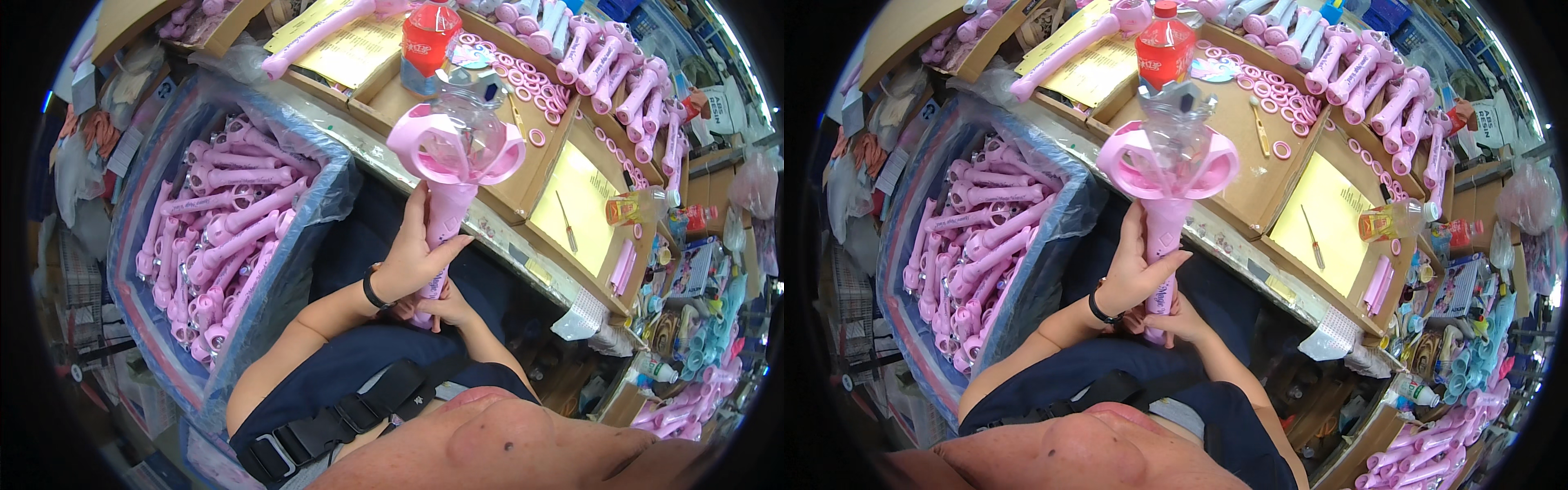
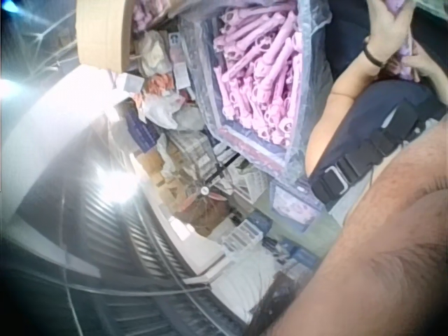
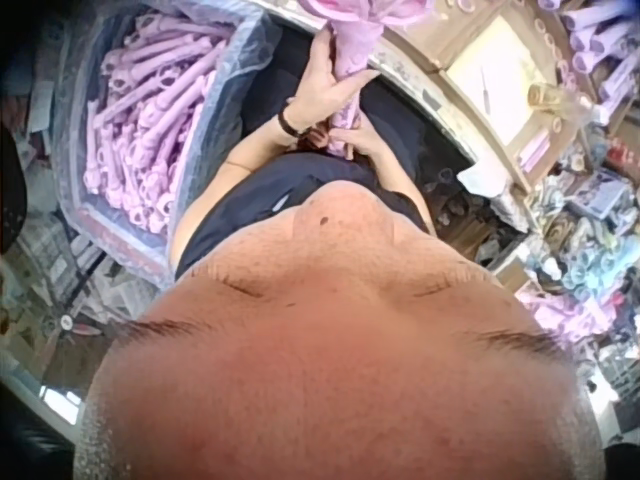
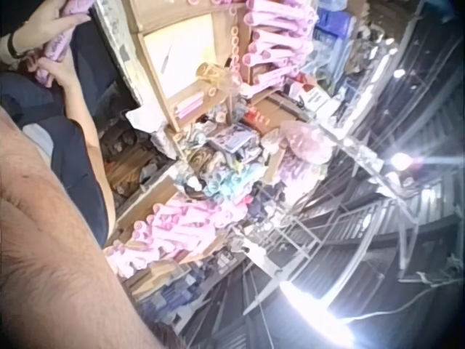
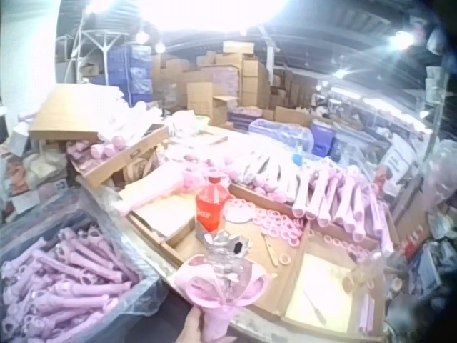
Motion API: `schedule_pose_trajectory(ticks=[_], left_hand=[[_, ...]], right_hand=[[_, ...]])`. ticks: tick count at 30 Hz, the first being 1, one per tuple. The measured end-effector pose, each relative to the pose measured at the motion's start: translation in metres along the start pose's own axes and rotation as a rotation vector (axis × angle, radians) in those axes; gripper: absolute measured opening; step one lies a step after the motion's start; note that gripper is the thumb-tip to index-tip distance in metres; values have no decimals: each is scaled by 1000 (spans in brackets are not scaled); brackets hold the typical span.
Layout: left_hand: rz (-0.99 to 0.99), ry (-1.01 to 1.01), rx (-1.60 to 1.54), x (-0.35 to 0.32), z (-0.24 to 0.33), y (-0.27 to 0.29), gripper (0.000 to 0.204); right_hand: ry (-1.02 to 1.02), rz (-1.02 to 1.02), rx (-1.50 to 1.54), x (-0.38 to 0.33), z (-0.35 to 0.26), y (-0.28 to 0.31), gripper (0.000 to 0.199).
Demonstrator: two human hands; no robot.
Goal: The person assembles pink plastic batons by attaching a decorative headpiece to the handle, wiping the surface with a cloth, and inspecting the assembled unit. The person repeats this process for multiple batons, placing finished units aside on the workbench.
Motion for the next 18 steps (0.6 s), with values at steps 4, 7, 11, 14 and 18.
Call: schedule_pose_trajectory(ticks=[4, 7, 11, 14, 18], left_hand=[[10, -13, -111, -3, -2, 3, 89], [-36, -5, -169, 0, -2, 7, 86], [-149, -84, -809, 20, -8, 22, 74], [-107, -207, -1109, 33, -5, 45, 76], [238, -103, -774, 34, -5, 86, 60]], right_hand=[[-56, 40, -67, -3, -14, -10, 51], [-34, 50, -77, -2, -25, -17, 51], [148, -93, -93, 6, -42, -26, 59], [73, -134, 172, 10, -39, -24, 79], [57, 24, 123, 1, -38, -11, 101]])
Point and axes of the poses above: each hand's wrist, its own x-axis towards the middle knuckle, its own y-axis out of the back of the hand, z = x × y, the point moved 5 cm from there along x, towards the middle knuckle, and after that the axes turned 14 degrees about -z, right-handed, at the moved point
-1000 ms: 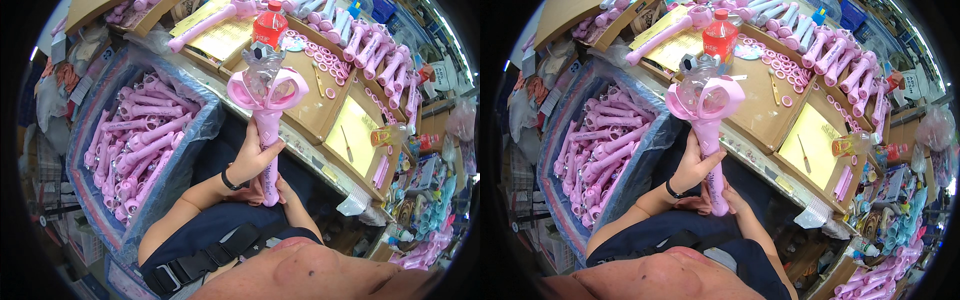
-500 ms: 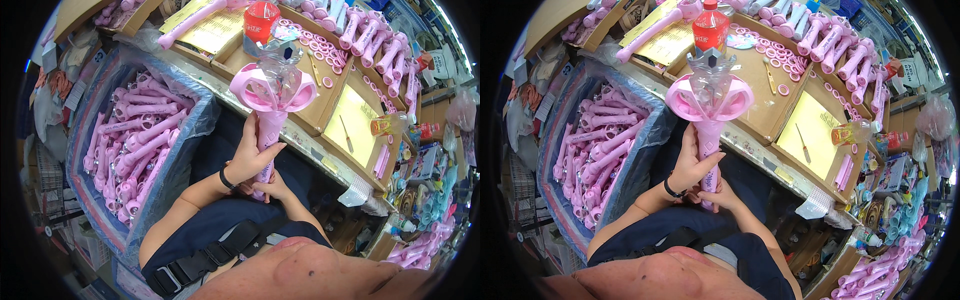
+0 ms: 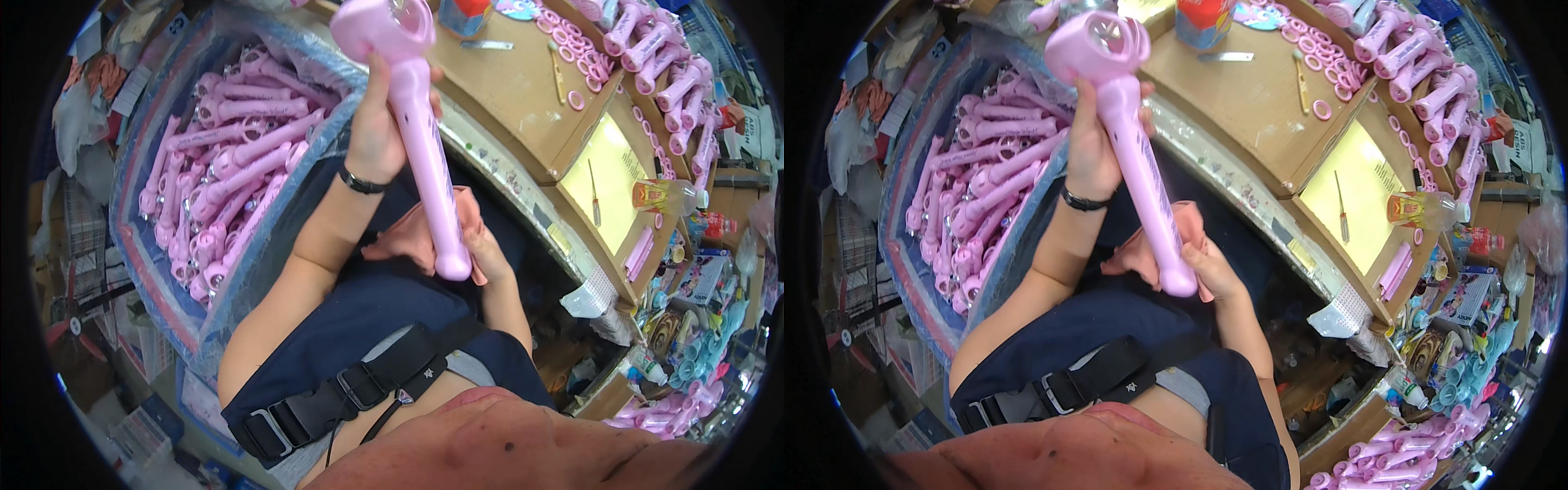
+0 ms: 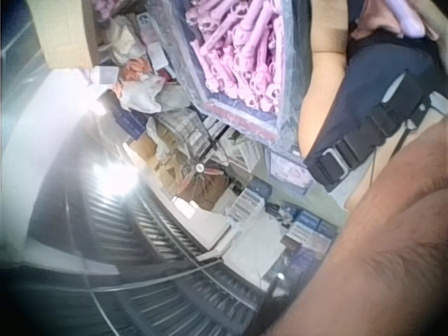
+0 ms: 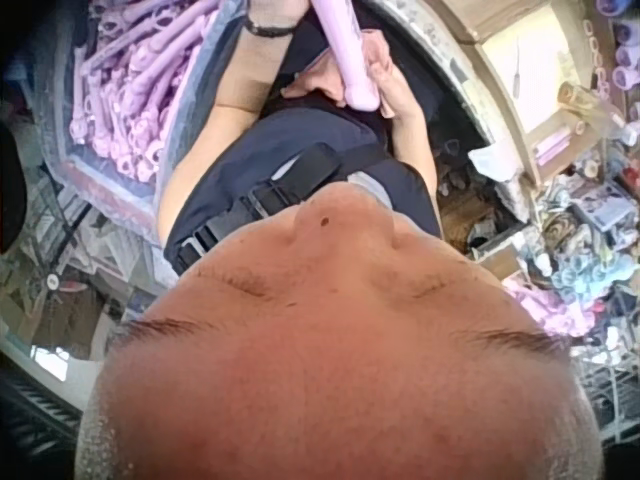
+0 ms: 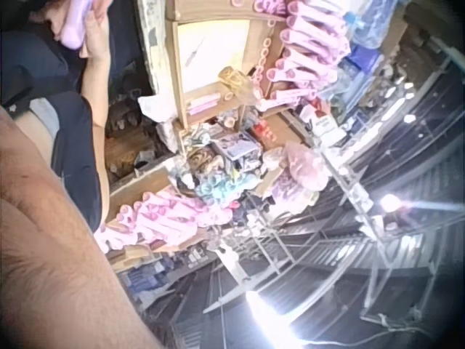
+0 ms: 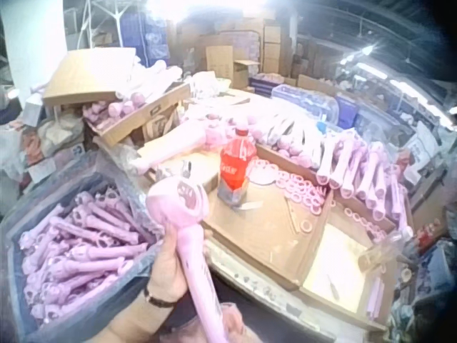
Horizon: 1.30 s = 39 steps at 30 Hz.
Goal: The person assembles pink plastic batons by attaching a decorative headpiece to the handle, wiping the surface with a cloth, and inspecting the assembled unit. The person repeats this process for multiple batons, placing finished units aside on the workbench.
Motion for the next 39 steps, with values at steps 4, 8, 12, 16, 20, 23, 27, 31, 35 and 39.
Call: schedule_pose_trajectory(ticks=[4, 8, 12, 16, 20, 23, 27, 31, 35, 39], left_hand=[[99, -64, 61, 4, 27, 23, 56], [54, -58, 38, 2, 37, 36, 51], [64, -66, 57, 1, 35, 34, 49], [-16, -96, 7, 1, 34, 25, 61], [-143, -122, -91, 0, 33, 22, 90], [-185, -150, -123, 1, 27, 26, 104], [-214, -175, -273, 5, 15, 30, 91], [-260, -175, -481, 5, 12, 31, 69], [-194, -190, -343, 0, 17, 34, 69], [-110, -197, -159, -5, 20, 30, 70]], right_hand=[[-53, 115, 178, -17, 11, 4, 84], [15, 185, 53, -22, 4, -3, 79], [205, 59, -466, -8, -27, -28, 67], [169, 116, -709, -4, -39, -36, 65], [87, 128, -452, -13, -23, -27, 69], [141, 128, -132, -19, -6, -20, 60], [236, -8, 344, -16, 7, -19, 67], [135, -148, 703, -11, 12, -28, 66], [75, -67, 504, -8, 8, -27, 61], [166, 89, -134, -9, -11, -19, 55]])
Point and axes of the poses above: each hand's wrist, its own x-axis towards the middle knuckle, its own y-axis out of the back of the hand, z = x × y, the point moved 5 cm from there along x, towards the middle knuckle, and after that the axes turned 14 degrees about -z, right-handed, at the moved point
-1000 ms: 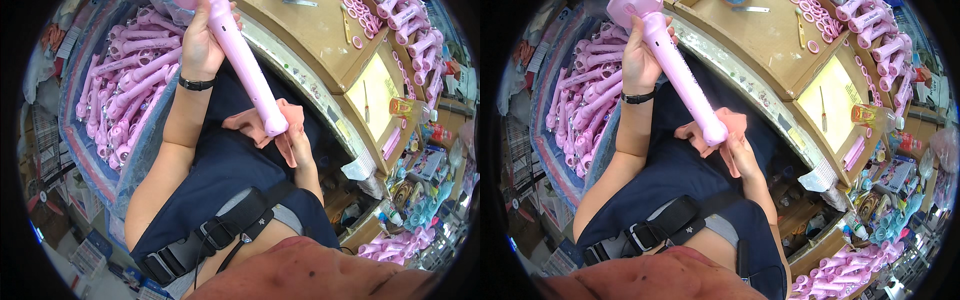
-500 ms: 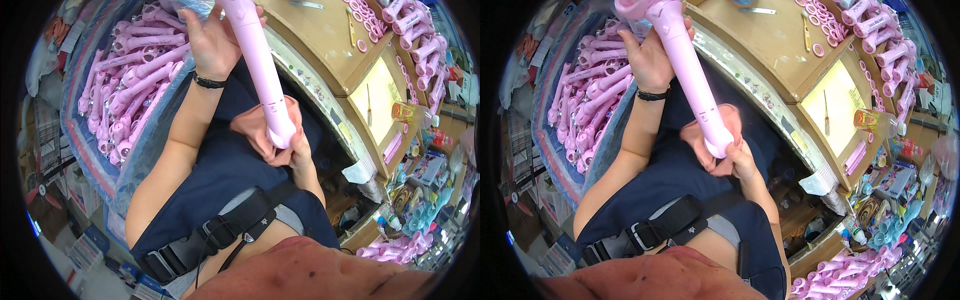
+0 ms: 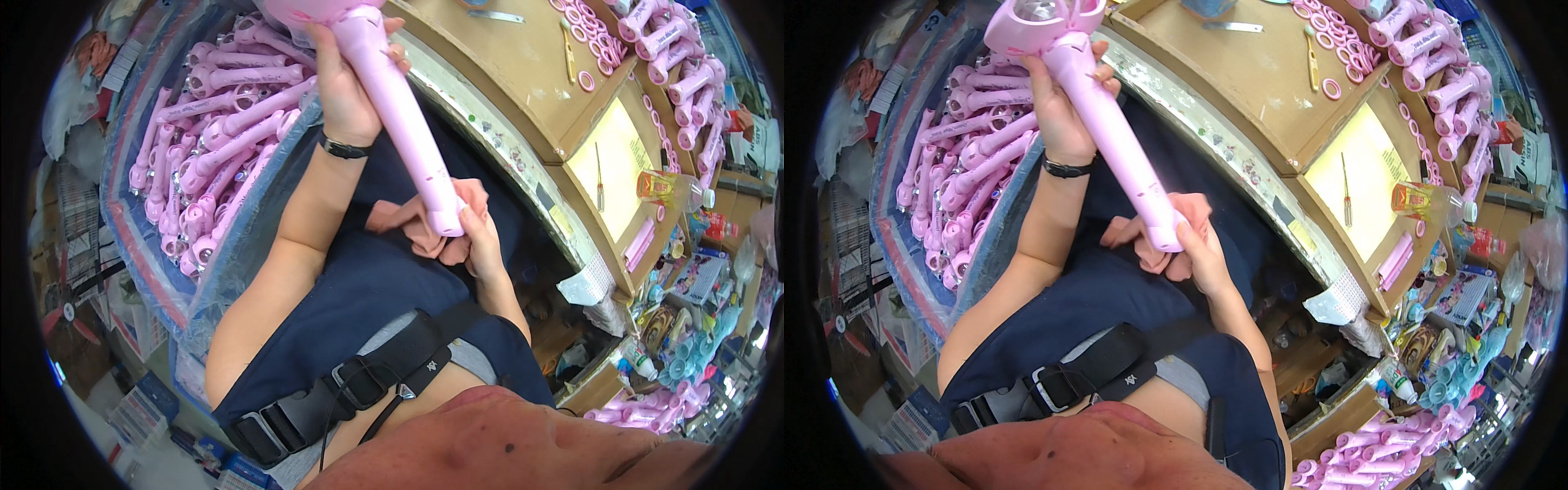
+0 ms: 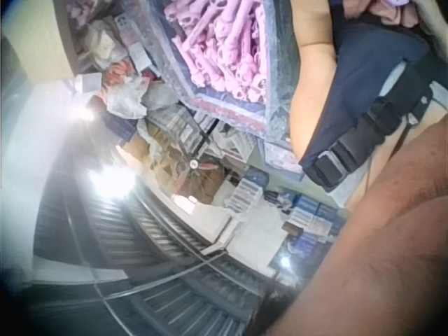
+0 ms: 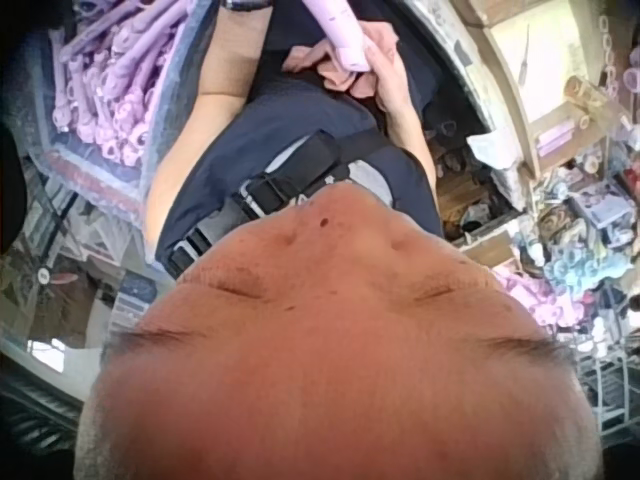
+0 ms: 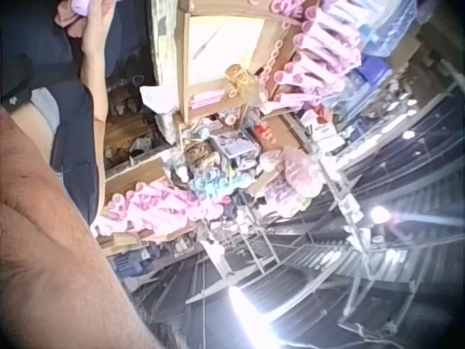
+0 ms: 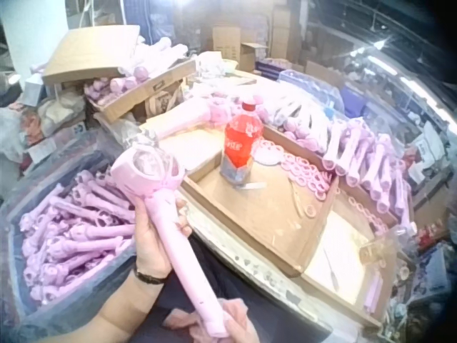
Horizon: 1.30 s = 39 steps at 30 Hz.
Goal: The person assembles pink plastic batons by attaching a decorative headpiece to the handle, wiping the surface with a cloth, and inspecting the assembled unit. The person repeats this process for multiple batons, placing finished units aside on the workbench.
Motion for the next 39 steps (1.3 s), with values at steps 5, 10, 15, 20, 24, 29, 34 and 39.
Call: schedule_pose_trajectory(ticks=[5, 10, 15, 20, 24, 29, 34, 39], left_hand=[[48, 40, 35, 0, -4, -10, 74], [-19, 40, -154, 4, -3, -14, 83], [99, 56, 84, 0, 1, -8, 79], [8, 159, 133, 1, 5, -13, 74], [-48, 315, 249, -5, -1, -17, 70], [-82, 559, 214, -17, -21, -22, 65], [-222, 804, 333, -41, -58, -43, 80], [-372, 747, 626, -39, -73, -57, 85]], right_hand=[[-179, -25, -205, -7, 3, 5, 68], [-293, -174, 150, -17, 23, 2, 70], [-352, -85, -297, -9, 13, 12, 43], [363, 353, -622, 8, -99, 37, 25], [1005, 634, -862, 19, -176, 53, 22], [222, 809, -1761, 72, -162, 52, 76], [730, 192, -1066, 56, -105, 17, 80], [677, 435, -1164, 33, -114, 29, 69]])
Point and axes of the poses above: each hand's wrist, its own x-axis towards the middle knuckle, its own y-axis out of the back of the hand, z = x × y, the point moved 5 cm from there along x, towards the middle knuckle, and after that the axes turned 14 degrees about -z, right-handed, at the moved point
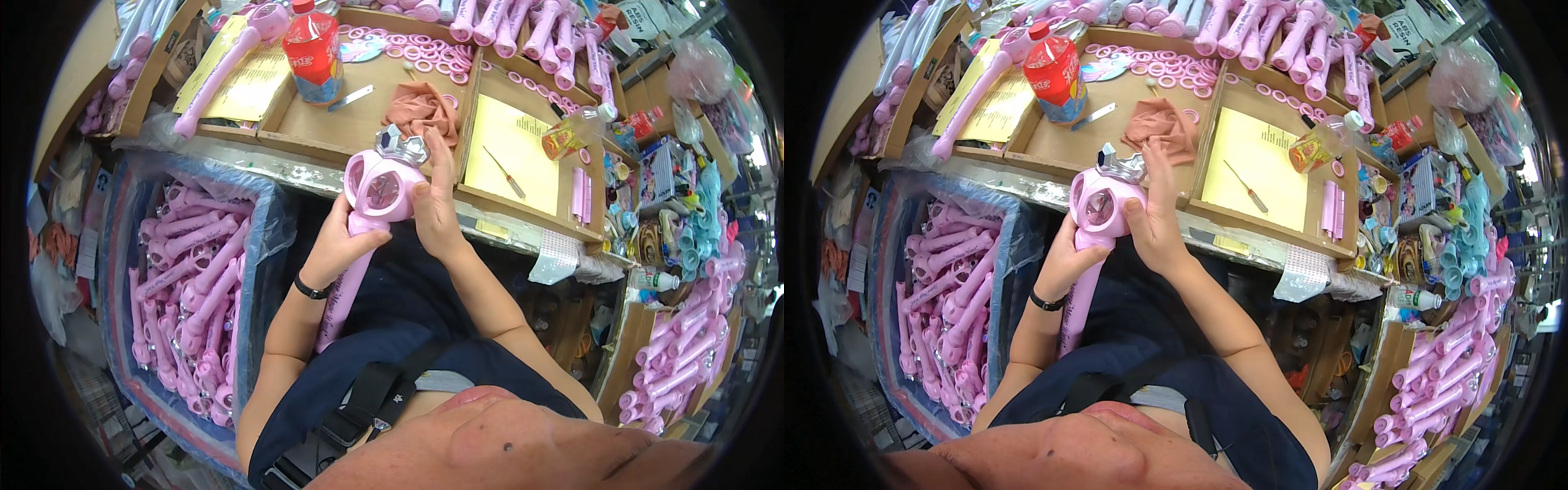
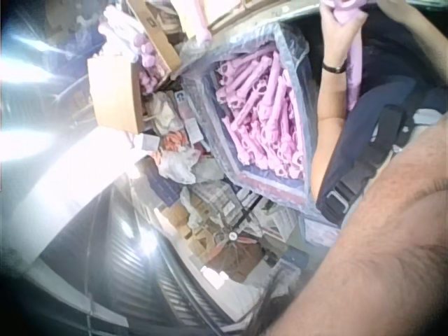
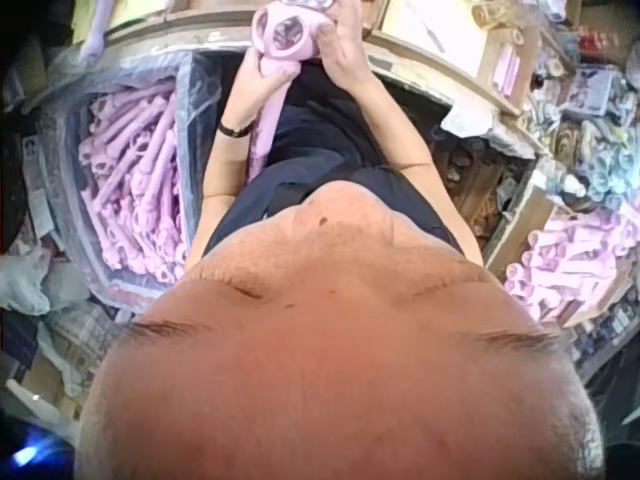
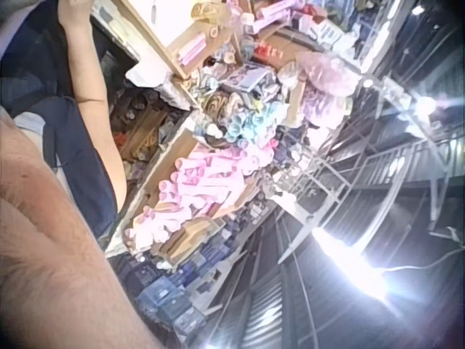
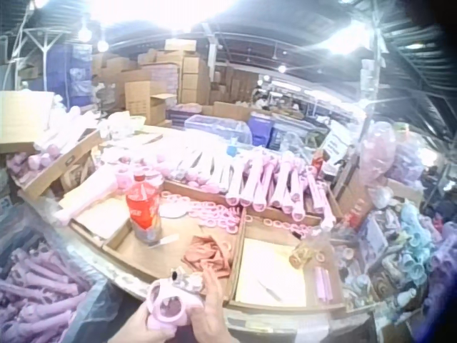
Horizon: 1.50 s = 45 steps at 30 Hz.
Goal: The person assembles pink plastic batons by attaching a decorative headpiece to the handle, wiping the surface with a cloth, and inspecting the assembled unit. The person repeats this process for multiple batons, placing finished units aside on the workbench.
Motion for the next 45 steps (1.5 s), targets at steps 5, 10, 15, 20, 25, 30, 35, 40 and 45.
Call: schedule_pose_trajectory(ticks=[5, 10, 15, 20, 25, 30, 35, 40, 45], left_hand=[[48, -136, -200, -1, 7, 8, 76], [-64, -121, -411, -8, 2, 23, 74], [-56, -125, -656, -2, -10, 35, 71], [-58, -152, -784, 1, -7, 34, 67], [-54, -153, -719, 0, -3, 28, 65], [-50, -123, -684, -2, -3, 26, 66], [25, -35, -520, -5, -2, 24, 66], [116, -14, -332, -11, 9, 24, 64], [174, -38, -211, -15, 21, 22, 60]], right_hand=[[-182, 93, -197, 0, 14, 79, 60], [-882, -403, -824, -38, 89, 156, 41], [-703, -179, -684, -39, 65, 150, 21], [-131, -160, -319, -25, -39, 85, 19], [171, -198, -486, -13, -76, 42, 26], [235, -213, -536, -11, -77, 35, 25], [260, -224, -602, -14, -78, 32, 23], [83, -255, -452, -16, -62, 31, 18], [-81, -190, -206, -25, -44, 28, 13]])
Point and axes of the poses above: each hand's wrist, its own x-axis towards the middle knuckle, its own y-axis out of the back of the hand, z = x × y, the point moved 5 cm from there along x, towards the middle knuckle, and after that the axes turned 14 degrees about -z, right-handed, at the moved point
